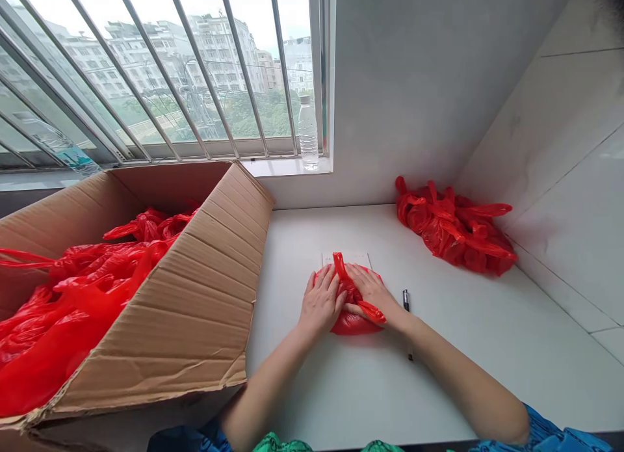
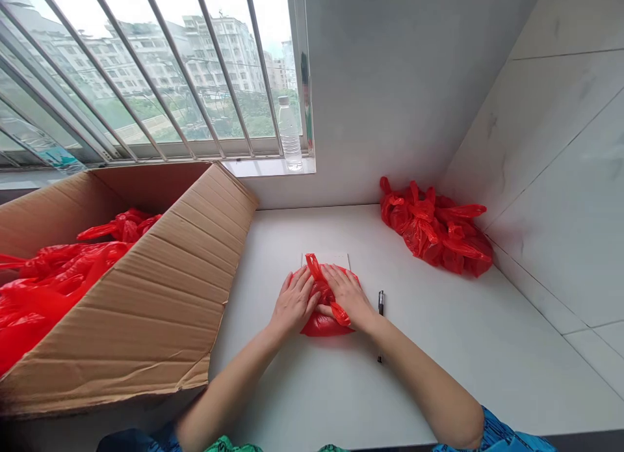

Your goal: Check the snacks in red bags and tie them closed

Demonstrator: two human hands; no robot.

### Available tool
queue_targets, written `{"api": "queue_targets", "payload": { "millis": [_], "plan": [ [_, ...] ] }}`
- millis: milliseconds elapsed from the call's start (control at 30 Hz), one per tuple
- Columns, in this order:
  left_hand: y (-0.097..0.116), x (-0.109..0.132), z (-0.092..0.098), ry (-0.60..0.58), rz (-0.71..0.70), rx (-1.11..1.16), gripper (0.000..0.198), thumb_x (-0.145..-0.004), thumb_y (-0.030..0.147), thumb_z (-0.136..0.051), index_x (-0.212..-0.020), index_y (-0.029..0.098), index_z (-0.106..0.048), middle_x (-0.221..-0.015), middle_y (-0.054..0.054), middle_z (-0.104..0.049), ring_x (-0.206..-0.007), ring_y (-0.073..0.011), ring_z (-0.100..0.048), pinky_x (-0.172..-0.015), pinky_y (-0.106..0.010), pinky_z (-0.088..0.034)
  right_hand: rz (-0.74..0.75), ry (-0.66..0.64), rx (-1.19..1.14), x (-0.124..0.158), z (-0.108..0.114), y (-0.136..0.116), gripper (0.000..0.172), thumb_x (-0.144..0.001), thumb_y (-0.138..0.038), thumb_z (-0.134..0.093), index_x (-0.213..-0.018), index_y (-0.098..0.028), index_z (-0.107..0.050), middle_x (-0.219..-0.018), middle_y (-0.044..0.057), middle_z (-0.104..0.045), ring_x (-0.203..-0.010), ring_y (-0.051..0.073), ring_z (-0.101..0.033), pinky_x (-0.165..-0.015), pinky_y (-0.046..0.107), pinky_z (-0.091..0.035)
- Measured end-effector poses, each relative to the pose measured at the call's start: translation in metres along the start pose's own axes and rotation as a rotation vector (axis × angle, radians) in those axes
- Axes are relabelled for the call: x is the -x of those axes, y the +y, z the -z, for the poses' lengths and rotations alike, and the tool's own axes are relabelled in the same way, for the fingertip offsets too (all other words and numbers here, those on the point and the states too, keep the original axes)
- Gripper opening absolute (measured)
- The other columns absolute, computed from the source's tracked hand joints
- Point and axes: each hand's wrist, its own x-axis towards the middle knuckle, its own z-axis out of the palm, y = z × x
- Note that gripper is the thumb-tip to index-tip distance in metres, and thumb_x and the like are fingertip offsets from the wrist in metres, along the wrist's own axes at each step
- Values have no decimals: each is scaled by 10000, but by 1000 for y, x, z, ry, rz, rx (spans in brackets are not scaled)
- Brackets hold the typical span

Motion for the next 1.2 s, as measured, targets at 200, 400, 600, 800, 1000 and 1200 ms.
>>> {"api": "queue_targets", "payload": {
  "millis": [200, 400, 600, 800, 1000, 1200],
  "plan": [
    [0, -1, -3, -5, 6, 17, 429, -1015, 330, -403, -1415, 198, -486, -1549, -83, -444, -1466, -256, -362, -1223, -524, -263, -5, 8, 25, -2, -7, 1, 770, -945, -551, -486, -1586, -211, -227, -1632, 91, -297, -1515, 264, -253, -1236, 529, -214],
    [0, -2, -4, 18, 4, 56, 389, -1010, 314, -410, -1367, 209, -521, -1484, -82, -523, -1424, -249, -416, -1201, -502, -283, -13, 19, 30, -3, -13, 2, 728, -946, -537, -484, -1564, -210, -283, -1615, 104, -334, -1507, 271, -275, -1239, 534, -190],
    [1, 1, 1, 29, 19, 187, 314, -999, 292, -442, -1277, 223, -572, -1394, -75, -592, -1345, -238, -490, -1171, -494, -309, 34, 16, -2, 3, 8, 0, 788, -911, -533, -564, -1554, -180, -276, -1609, 156, -328, -1483, 291, -320, -1201, 526, -279],
    [24, 28, 51, 35, 27, 307, 184, -946, 286, -538, -1104, 226, -613, -1294, -79, -635, -1186, -237, -594, -1099, -459, -396, 23, 59, -86, 24, 67, -16, 143, -915, -308, -543, -932, -243, -669, -903, 46, -721, -835, 228, -670, -760, 362, -526],
    [61, 61, 129, -127, -28, 401, 810, -779, 564, -741, -1449, 261, -402, -1173, -70, -705, -976, -242, -702, -810, -320, -542, -60, -41, -613, 55, 109, -71, 220, -891, -350, -622, -1096, -275, -591, -851, 0, -701, -720, 183, -667, -643, 280, -543],
    [64, 99, 219, -134, -84, 536, 282, -942, 399, -591, -1180, 268, -671, -939, 2, -771, -805, -152, -727, -734, -219, -543, 151, 39, -925, 74, 123, -101, 470, -862, -396, -705, -1288, -313, -525, -1080, 80, -708, -910, 241, -691, -802, 380, -599]
  ]
}}
